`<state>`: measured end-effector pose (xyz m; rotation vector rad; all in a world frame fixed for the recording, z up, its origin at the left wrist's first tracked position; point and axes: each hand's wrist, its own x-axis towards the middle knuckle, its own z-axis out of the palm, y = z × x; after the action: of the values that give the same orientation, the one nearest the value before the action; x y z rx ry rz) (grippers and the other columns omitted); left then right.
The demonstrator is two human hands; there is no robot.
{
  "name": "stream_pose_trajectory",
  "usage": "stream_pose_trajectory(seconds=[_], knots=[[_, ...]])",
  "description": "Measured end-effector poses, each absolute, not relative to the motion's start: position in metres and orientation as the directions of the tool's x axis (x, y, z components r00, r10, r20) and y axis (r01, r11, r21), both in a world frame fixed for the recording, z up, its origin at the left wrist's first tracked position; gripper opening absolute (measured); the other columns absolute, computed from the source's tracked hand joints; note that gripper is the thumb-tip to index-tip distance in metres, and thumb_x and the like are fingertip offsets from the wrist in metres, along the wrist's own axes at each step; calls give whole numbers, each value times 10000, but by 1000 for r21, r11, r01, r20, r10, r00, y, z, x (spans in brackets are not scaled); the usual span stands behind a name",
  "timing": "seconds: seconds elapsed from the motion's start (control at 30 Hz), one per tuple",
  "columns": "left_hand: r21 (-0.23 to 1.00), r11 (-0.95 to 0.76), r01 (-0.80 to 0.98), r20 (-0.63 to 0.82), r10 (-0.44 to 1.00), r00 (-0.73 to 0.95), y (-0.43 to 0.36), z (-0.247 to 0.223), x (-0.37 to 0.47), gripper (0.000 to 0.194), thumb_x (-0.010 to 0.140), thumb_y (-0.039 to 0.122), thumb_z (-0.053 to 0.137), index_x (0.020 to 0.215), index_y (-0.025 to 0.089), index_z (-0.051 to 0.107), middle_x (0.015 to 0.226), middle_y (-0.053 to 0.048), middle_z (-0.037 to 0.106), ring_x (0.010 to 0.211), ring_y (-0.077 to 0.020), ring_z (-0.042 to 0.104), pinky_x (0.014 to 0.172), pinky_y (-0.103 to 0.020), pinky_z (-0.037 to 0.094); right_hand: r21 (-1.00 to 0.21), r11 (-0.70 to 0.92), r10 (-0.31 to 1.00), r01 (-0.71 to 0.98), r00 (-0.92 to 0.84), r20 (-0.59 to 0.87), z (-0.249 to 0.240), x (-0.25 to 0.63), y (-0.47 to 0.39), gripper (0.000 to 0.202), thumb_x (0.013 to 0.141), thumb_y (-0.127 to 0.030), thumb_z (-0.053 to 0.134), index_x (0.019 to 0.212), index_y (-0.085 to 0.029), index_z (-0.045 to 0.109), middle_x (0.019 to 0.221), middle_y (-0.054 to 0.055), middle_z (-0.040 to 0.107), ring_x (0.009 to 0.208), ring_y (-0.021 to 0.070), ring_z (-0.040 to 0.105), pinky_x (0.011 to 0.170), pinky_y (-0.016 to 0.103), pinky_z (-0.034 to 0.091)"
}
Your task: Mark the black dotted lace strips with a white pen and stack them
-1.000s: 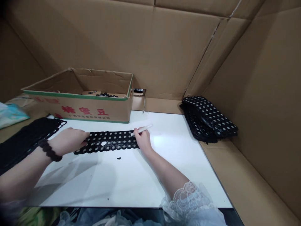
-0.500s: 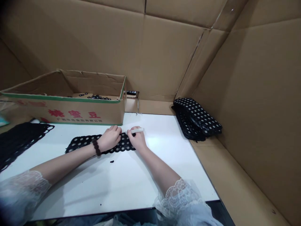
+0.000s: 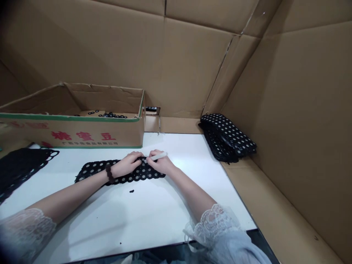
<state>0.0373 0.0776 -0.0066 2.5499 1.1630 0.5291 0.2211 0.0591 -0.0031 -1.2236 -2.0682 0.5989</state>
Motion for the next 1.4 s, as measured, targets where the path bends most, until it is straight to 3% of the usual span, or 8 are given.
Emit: stream_pose_trajectory(seconds=[0.23,0.7,0.83,1.03,1.13,1.27,1.4], knots=[[433,-688,582,182,699,692,85,-1,32,234,830,256,327,840,154,539,818,-53,590,815,-174,535,755,-301,430,-733,401,915,550,-275,294,-6,224,53,212,822,-351,377,733,-189,482,643,-37,484,622,97,456,609,209,340],[409,-682,606,167,709,685,85,-7,34,209,847,278,297,795,170,469,790,-55,543,799,-198,476,745,-326,393,-602,577,817,553,-381,434,-12,224,58,163,829,-266,405,701,-188,469,721,14,499,761,140,446,734,272,360],[390,-691,609,150,700,698,83,-6,35,209,842,315,323,800,171,469,766,-57,547,783,-207,477,721,-327,392,-482,611,790,628,-441,427,-14,221,59,164,830,-271,412,706,-186,478,732,22,498,765,143,436,735,269,351],[358,-678,642,183,725,663,77,-10,39,208,841,276,288,728,172,429,714,-70,510,725,-218,467,691,-349,375,-133,506,812,852,-418,408,-20,206,55,177,851,-298,367,781,-196,493,819,50,514,818,183,416,695,305,298],[361,-689,628,202,716,669,76,-7,38,184,837,271,297,738,175,419,727,-66,503,743,-216,460,711,-350,372,-70,459,824,885,-395,406,-21,201,56,204,867,-314,330,808,-204,492,836,52,518,832,194,416,693,315,284],[399,-695,598,212,704,677,79,-1,33,197,852,295,268,757,181,397,762,-56,492,752,-194,461,700,-318,390,-85,404,845,911,-336,415,-18,198,60,232,877,-320,299,831,-207,497,842,52,526,853,201,421,710,327,286],[430,-681,593,194,711,676,85,-1,30,211,860,323,255,778,184,390,763,-48,490,736,-186,475,683,-308,399,-267,375,885,888,-257,389,-11,201,64,195,854,-311,357,810,-200,511,837,46,524,852,190,426,726,316,309]])
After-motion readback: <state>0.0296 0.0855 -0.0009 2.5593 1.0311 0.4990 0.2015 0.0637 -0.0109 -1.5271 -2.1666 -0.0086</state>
